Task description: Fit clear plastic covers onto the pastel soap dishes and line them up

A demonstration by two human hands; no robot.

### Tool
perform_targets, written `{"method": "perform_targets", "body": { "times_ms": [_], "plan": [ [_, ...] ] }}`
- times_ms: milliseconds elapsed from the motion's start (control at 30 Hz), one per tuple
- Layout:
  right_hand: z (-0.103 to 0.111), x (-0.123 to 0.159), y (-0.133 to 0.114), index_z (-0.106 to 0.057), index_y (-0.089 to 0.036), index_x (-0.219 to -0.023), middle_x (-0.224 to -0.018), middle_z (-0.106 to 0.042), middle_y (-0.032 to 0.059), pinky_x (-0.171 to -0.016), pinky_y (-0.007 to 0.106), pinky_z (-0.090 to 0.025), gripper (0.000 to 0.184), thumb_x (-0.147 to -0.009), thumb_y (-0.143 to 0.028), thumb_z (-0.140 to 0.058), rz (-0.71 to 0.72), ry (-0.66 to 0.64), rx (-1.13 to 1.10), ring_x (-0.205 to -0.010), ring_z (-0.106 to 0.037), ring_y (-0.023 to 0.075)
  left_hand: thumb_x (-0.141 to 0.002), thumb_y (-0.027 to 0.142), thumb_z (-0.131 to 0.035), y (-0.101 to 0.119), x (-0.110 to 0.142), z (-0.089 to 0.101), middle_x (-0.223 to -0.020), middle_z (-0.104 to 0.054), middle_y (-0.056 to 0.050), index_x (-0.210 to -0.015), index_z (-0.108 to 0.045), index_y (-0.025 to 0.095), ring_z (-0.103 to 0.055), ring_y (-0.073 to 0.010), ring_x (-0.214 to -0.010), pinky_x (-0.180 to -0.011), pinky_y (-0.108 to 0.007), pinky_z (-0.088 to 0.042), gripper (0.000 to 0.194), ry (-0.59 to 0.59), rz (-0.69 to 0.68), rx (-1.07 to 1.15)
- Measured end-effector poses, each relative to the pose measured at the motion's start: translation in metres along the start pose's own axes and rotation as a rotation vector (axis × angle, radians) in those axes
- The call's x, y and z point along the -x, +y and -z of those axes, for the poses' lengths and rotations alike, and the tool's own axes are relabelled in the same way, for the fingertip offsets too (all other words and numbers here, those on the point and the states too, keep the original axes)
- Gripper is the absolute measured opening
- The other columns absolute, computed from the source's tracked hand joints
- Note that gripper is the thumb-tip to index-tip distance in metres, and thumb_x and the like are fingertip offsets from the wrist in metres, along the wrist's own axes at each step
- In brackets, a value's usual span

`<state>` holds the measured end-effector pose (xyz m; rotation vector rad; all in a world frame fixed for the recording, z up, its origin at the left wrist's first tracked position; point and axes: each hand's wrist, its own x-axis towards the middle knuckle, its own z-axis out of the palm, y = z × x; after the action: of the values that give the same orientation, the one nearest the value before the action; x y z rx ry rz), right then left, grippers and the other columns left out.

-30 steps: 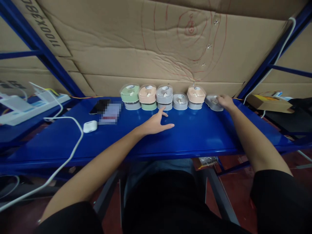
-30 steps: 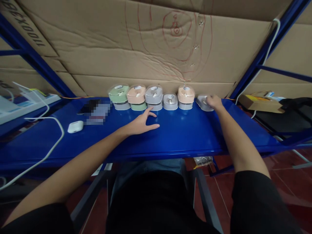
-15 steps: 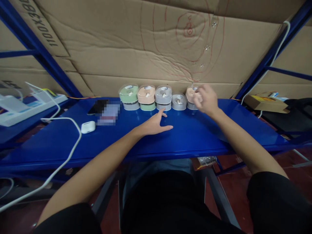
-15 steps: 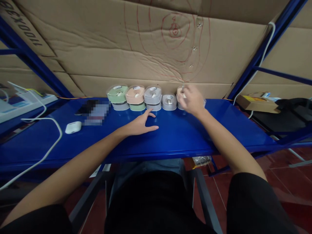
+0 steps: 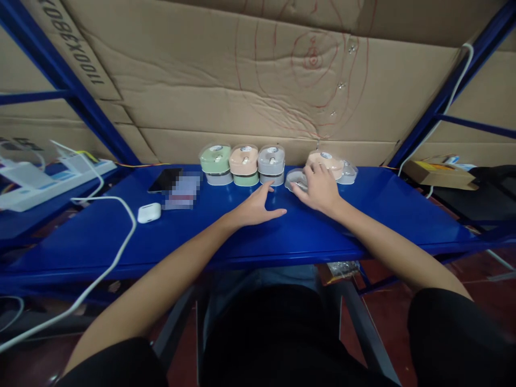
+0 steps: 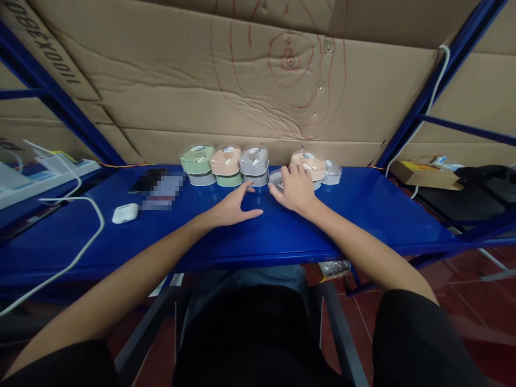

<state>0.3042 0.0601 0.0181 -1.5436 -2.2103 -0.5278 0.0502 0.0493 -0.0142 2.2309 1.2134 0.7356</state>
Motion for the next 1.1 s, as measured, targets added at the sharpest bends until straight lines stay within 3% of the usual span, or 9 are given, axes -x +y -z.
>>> {"method": "perform_targets", "body": {
  "times_ms": [367,500,600,700,767,867,933,1000,1100],
  "plan": [
    [-0.02,0.0,0.011,-0.064,-0.011,-0.151,-0.146,-0.07,0.0295,-0.111,0.064,-0.052,0.074,-0.102,-0.066,-0.058,-0.088,-0.172,-0.101,-0.136,-0.064,0.0508,-0.089,0.067,-0.082,-0.002,0.0,0.001,-0.166,-0.059,-0.025,-0.176,-0.031,0.018,-0.056,-0.0455,-0.157,-0.132,-0.064,-0.043,0.112,-0.026,0.014,-0.023],
    [-0.008,0.012,0.0,-0.064,-0.011,-0.151,-0.146,-0.071,0.0277,-0.113,0.063,-0.055,0.077,-0.097,-0.066,-0.065,0.058,-0.191,-0.258,-0.132,-0.068,0.0477,-0.083,0.068,-0.089,-0.006,0.0,0.002,-0.166,-0.058,-0.024,-0.176,-0.032,0.021,-0.056,-0.0458,-0.157,-0.132,-0.065,-0.043,0.119,0.023,-0.021,0.041],
    [0.007,0.016,0.001,-0.068,-0.017,-0.146,-0.144,-0.074,0.0215,-0.115,0.059,-0.056,0.064,-0.103,-0.062,-0.059,0.135,-0.064,-0.458,-0.131,-0.071,0.0418,-0.07,0.069,-0.099,-0.006,-0.001,0.004,-0.172,-0.053,-0.027,-0.177,-0.03,0.019,-0.051,-0.0474,-0.161,-0.135,-0.065,-0.04,0.137,0.02,-0.086,0.096],
    [0.021,0.005,0.036,-0.071,-0.022,-0.142,-0.142,-0.074,0.0198,-0.122,0.065,-0.049,0.053,-0.107,-0.059,-0.055,0.022,0.182,-0.427,-0.138,-0.066,0.0433,-0.066,0.07,-0.102,-0.005,-0.002,0.006,-0.177,-0.05,-0.024,-0.175,-0.038,0.022,-0.049,-0.0471,-0.164,-0.137,-0.065,-0.038,0.135,-0.033,-0.186,0.097],
    [0.026,-0.007,0.076,-0.065,-0.02,-0.153,-0.157,-0.063,0.0229,-0.126,0.069,-0.044,0.071,-0.098,-0.064,-0.07,-0.045,0.217,-0.329,-0.151,-0.055,0.0487,-0.069,0.07,-0.101,-0.004,-0.002,0.007,-0.177,-0.052,-0.02,-0.17,-0.048,0.024,-0.05,-0.0455,-0.164,-0.137,-0.065,-0.038,0.123,-0.072,-0.228,0.058],
    [0.019,-0.018,0.137,-0.049,-0.023,-0.171,-0.168,-0.052,0.0239,-0.127,0.072,-0.043,0.116,-0.075,-0.069,-0.094,-0.042,-0.043,-0.265,-0.155,-0.049,0.0545,-0.072,0.068,-0.1,-0.003,-0.002,0.007,-0.173,-0.058,-0.017,-0.164,-0.056,0.025,-0.054,-0.0435,-0.161,-0.138,-0.063,-0.039,0.111,-0.096,-0.249,-0.003],
    [0.008,-0.019,0.163,-0.042,-0.028,-0.176,-0.165,-0.055,0.0208,-0.127,0.07,-0.045,0.127,-0.069,-0.064,-0.099,0.001,-0.19,-0.263,-0.153,-0.054,0.0519,-0.073,0.068,-0.099,-0.003,-0.002,0.008,-0.172,-0.059,-0.016,-0.164,-0.057,0.025,-0.056,-0.0431,-0.16,-0.137,-0.062,-0.04,0.109,-0.092,-0.243,-0.023],
    [-0.003,-0.016,0.17,-0.037,-0.029,-0.179,-0.164,-0.056,0.0203,-0.126,0.067,-0.047,0.129,-0.07,-0.057,-0.1,0.026,-0.23,-0.252,-0.15,-0.057,0.0493,-0.073,0.068,-0.099,-0.002,-0.001,0.008,-0.171,-0.06,-0.017,-0.164,-0.057,0.024,-0.057,-0.0433,-0.159,-0.136,-0.061,-0.042,0.109,-0.084,-0.235,-0.032],
    [-0.01,-0.012,0.156,-0.036,-0.029,-0.18,-0.162,-0.055,0.0218,-0.121,0.064,-0.052,0.125,-0.075,-0.053,-0.098,0.002,-0.198,-0.174,-0.143,-0.063,0.0496,-0.073,0.068,-0.098,-0.002,-0.001,0.008,-0.171,-0.059,-0.017,-0.164,-0.057,0.024,-0.056,-0.0429,-0.159,-0.136,-0.061,-0.043,0.109,-0.076,-0.23,-0.035]
  ]
}}
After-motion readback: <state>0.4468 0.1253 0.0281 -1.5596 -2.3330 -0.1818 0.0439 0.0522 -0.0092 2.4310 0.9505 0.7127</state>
